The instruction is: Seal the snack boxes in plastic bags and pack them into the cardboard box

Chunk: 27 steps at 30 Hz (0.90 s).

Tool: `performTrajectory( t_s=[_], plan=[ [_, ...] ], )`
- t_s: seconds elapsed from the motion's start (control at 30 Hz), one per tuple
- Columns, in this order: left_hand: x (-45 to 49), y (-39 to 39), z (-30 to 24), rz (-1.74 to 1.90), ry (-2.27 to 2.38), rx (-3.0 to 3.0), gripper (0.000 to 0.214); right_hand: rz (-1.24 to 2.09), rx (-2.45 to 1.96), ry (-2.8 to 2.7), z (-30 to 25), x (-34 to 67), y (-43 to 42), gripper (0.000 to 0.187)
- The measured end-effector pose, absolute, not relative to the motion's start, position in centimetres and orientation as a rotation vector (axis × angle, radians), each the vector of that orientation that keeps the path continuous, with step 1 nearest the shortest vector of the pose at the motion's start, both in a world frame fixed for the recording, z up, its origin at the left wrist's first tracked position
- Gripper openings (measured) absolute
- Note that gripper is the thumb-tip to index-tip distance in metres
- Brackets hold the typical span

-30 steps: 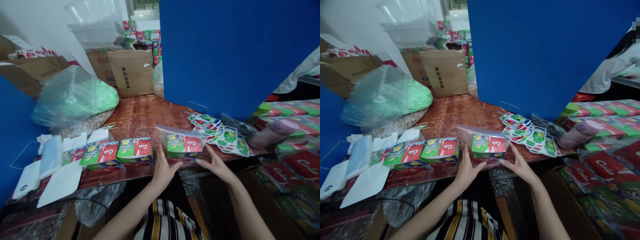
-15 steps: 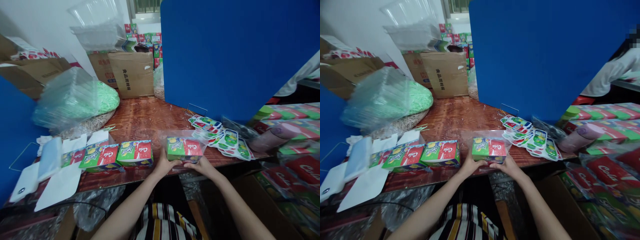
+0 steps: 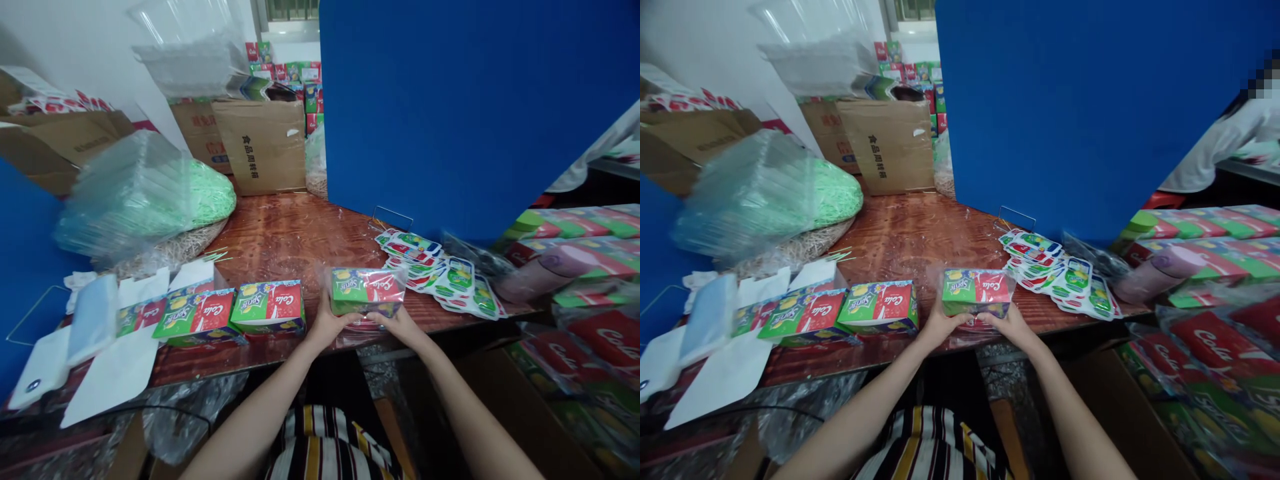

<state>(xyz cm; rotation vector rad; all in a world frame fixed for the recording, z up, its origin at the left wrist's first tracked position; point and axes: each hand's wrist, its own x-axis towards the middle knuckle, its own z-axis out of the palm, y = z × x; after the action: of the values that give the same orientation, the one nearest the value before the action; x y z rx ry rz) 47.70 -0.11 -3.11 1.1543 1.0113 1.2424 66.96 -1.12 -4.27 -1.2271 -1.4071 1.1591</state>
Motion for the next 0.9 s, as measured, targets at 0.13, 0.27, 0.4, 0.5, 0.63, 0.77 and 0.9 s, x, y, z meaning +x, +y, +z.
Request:
performTrajectory(
  t_s=[0.13,0.27,0.4,0.5,0.63,0.77,0.9],
  plan=[
    [47.9,-0.1,1.0,1.166,1.070,0.923,0.083,1.198,-1.300,-1.227,-0.2,66.9,-1.7,0.063],
    [47.1,-2.4,4.0,0.964,1.006,0.650,0.085,1.362,-1.271,-1.079,2.4,67.3,-4.3,0.063],
    [45.5,-6.3,1.9,0.911,1.044,0.640,0.062,1.468,-1.212,-0.992,0.8,67.4,-8.0,0.071],
    [43.8,-8.9,-0.9,0.987,1.146,0.695,0.055,1.399,-1.134,-1.057,-2.2,67.4,-11.5,0.084],
    [41.7,-11.4,-3.3,1.012,0.994,0.806,0.062,1.311,-1.038,-1.159,-6.6,67.1,-15.8,0.096],
    [41.0,-12.1,-3.8,0.915,1.098,1.316,0.076,1.048,-1.319,-1.245,-9.3,65.7,-16.7,0.098],
    [41.5,-11.0,-3.6,0.801,1.332,1.760,0.042,0.787,-1.349,-1.013,-9.0,64.5,-14.8,0.044]
  ],
)
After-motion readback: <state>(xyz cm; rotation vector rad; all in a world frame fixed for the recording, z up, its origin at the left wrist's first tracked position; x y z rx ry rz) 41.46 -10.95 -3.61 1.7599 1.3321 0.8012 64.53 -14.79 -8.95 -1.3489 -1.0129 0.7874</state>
